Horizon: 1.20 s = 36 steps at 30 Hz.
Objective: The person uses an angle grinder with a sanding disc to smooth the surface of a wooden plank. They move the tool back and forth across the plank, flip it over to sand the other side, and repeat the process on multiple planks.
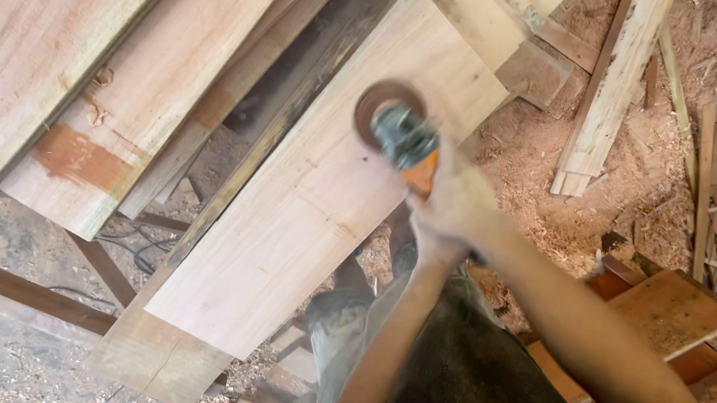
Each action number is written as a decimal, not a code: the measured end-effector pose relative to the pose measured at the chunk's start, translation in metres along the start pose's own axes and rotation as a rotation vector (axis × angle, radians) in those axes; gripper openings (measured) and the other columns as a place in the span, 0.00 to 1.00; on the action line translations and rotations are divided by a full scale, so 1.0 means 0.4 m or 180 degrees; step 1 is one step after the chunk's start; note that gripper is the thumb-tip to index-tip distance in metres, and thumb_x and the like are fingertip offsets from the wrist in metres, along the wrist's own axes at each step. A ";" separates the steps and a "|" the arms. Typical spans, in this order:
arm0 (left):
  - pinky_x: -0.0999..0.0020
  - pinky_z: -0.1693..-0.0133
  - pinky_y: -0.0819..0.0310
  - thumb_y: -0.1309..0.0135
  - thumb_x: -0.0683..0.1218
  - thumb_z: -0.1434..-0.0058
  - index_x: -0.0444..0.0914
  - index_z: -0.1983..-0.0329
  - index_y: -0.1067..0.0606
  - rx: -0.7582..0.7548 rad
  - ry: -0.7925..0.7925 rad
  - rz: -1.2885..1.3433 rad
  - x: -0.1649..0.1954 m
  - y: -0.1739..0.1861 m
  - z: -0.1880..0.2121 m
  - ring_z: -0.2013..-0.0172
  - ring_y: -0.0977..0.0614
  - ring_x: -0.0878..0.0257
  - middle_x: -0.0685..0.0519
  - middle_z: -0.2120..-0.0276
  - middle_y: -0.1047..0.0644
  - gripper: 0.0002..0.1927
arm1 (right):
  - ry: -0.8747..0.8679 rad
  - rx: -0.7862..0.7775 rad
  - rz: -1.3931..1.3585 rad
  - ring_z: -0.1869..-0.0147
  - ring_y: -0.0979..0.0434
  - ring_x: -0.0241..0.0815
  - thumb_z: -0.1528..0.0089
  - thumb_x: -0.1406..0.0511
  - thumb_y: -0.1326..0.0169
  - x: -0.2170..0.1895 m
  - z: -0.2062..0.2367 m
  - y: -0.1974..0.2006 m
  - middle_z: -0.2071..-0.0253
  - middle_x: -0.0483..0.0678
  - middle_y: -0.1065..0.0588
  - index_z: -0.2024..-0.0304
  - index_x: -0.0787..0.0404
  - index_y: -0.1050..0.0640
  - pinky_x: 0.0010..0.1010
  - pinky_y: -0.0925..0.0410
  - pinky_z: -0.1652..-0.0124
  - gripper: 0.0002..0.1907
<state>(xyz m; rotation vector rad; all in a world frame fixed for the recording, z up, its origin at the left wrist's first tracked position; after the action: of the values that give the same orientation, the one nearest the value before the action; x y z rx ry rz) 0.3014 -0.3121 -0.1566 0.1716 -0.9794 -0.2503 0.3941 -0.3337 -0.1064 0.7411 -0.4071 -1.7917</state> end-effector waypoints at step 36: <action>0.48 0.49 0.23 0.36 0.58 0.57 0.39 0.40 0.32 0.0208 0.0404 0.0518 -0.003 0.182 -0.017 0.51 0.18 0.40 0.39 0.52 0.19 0.41 | 0.1156 0.0951 -0.1137 0.42 0.18 0.66 0.43 0.65 0.38 -0.122 0.007 0.009 0.45 0.66 0.23 0.26 0.62 0.57 0.48 0.26 0.41 0.52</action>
<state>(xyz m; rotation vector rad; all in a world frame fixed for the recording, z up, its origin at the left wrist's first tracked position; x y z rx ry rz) 0.3158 -0.2419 -0.1427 0.1643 -0.8708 -0.0574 0.4048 -0.2893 -0.0884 1.3957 -0.3137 -1.8903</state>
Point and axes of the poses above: each hand's wrist, its own z-axis away from the middle knuckle, its own y-axis out of the back of the hand, x = y × z, the point moved 9 cm from there along -z, towards the middle knuckle
